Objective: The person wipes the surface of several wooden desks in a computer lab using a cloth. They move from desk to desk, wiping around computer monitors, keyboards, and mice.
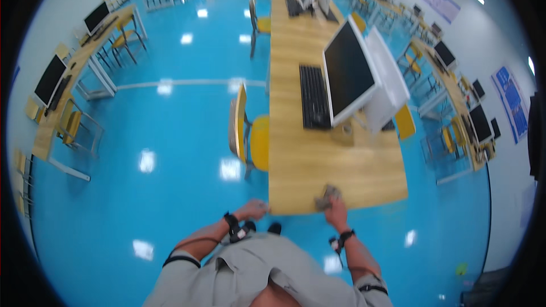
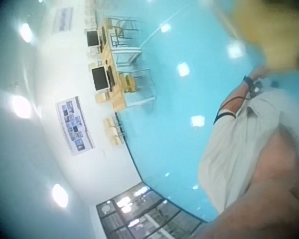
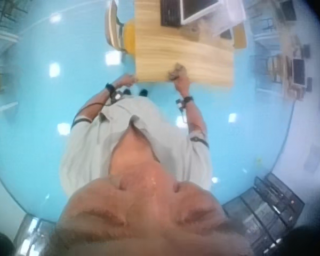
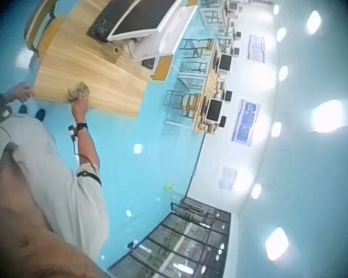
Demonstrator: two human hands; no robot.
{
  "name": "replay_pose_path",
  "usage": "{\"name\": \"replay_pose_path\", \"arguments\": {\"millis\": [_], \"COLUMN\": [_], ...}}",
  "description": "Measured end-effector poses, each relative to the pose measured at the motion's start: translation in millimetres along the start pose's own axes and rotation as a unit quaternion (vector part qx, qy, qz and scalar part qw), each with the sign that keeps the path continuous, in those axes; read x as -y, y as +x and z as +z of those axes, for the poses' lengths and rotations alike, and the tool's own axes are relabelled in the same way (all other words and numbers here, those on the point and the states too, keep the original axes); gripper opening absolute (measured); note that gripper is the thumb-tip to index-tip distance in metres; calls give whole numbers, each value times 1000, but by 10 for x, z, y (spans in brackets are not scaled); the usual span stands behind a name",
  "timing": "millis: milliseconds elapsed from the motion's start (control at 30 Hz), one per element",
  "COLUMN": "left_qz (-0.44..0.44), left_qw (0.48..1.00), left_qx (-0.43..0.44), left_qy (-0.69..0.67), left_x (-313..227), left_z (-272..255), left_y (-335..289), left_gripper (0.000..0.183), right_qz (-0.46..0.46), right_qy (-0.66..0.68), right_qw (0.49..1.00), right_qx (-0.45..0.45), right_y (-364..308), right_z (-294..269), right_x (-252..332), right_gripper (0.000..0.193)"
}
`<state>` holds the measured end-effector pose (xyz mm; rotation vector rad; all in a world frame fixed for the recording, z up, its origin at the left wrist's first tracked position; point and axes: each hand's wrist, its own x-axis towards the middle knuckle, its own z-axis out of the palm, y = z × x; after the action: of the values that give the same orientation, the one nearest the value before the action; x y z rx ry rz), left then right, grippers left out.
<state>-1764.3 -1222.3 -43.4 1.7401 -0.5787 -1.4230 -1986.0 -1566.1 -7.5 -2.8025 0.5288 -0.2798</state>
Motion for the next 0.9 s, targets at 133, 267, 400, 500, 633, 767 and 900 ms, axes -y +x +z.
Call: {"name": "replay_pose_path", "arguments": {"millis": [133,267,400,500,633,767,900], "left_qz": [-79,-65,-37,-33,-11,-37,-70], "left_qw": [994,995,995,994,990,984,963], "left_qx": [-47,-63,-96,-100,-137,-172,-242], "left_qy": [-55,-52,-14,10,28,-5,-102], "left_x": [-328,-317,-130,-164,-200,-74,-468], "left_z": [147,315,464,506,533,639,787], "left_y": [-201,-167,-39,-52,-39,91,-26], "left_gripper": [46,44,38,33,28,29,30], "right_qz": [167,139,1,-37,-82,-151,-131], "right_qy": [-8,5,25,77,108,131,133], "right_qw": [986,990,1000,996,988,975,978], "right_qx": [26,10,-18,12,78,94,91], "right_y": [115,272,615,958,1510,2039,2430], "right_z": [-206,-19,211,208,288,326,214], "right_x": [28,280,807,1276,1563,1603,1208], "right_gripper": [56,57,56,48,34,27,27]}}
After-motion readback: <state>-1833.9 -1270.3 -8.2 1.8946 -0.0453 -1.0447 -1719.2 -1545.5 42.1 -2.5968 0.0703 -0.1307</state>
